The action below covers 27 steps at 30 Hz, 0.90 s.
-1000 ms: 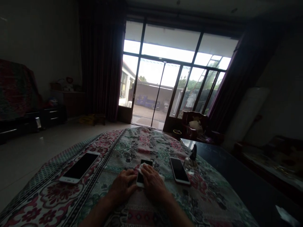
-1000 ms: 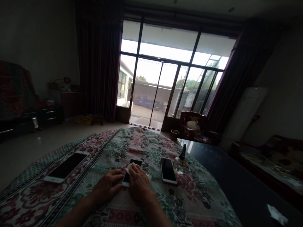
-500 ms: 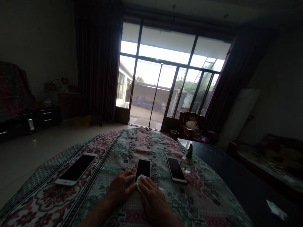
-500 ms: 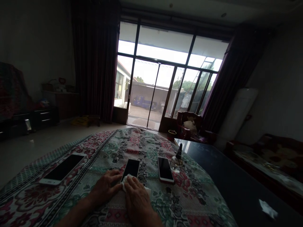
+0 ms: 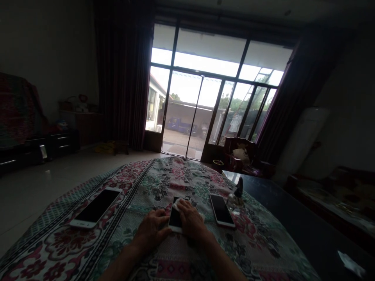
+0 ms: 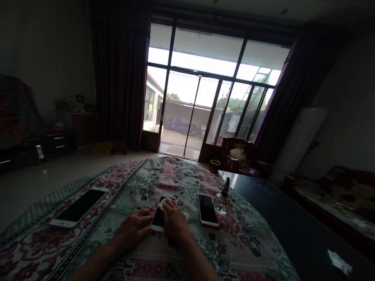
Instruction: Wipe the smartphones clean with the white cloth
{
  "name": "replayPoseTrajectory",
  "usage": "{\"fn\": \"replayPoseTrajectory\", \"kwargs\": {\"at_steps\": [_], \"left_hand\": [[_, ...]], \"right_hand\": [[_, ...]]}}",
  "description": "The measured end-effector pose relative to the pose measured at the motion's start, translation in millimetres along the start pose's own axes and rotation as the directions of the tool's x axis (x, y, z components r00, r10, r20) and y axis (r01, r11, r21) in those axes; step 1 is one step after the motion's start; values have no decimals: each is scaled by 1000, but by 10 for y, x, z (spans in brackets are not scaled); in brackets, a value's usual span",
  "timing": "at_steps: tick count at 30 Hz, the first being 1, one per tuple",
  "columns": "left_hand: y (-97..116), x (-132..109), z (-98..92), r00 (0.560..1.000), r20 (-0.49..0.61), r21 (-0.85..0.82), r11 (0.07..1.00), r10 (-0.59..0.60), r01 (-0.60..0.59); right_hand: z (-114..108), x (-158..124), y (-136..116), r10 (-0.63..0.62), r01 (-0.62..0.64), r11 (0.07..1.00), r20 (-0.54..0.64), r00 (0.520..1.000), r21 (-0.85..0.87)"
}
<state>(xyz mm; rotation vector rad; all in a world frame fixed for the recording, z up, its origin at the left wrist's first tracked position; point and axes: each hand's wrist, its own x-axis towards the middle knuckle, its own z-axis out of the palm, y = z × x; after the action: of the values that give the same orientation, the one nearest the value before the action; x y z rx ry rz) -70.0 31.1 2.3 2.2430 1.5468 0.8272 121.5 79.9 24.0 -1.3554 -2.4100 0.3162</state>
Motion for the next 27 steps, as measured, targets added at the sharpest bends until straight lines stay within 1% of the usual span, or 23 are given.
{"fn": "replayPoseTrajectory", "kwargs": {"at_steps": [2,8,12,17,23,27], "left_hand": [[14,-4,-7,1000,-1,-1,1000,-9,9],[45,-8,-41,1000,-2,-6,1000,-31,31],[41,-3,-41,999,0,-8,999,-32,32],[40,-8,-35,999,-14,-2,1000,-31,31],[57,-17,-46,1000,-17,4,1000,-22,22],[40,-23,-24,999,-40,4,1000,-18,18]], "right_hand": [[20,115,40,16,-16,1000,-12,1000,7],[101,425,219,13,-9,998,-58,998,56],[144,506,312,28,-23,996,-63,998,81],[169,414,320,34,-29,997,-69,997,65],[99,189,217,63,-62,997,-18,998,43],[64,23,151,52,-51,998,-12,999,48]]}}
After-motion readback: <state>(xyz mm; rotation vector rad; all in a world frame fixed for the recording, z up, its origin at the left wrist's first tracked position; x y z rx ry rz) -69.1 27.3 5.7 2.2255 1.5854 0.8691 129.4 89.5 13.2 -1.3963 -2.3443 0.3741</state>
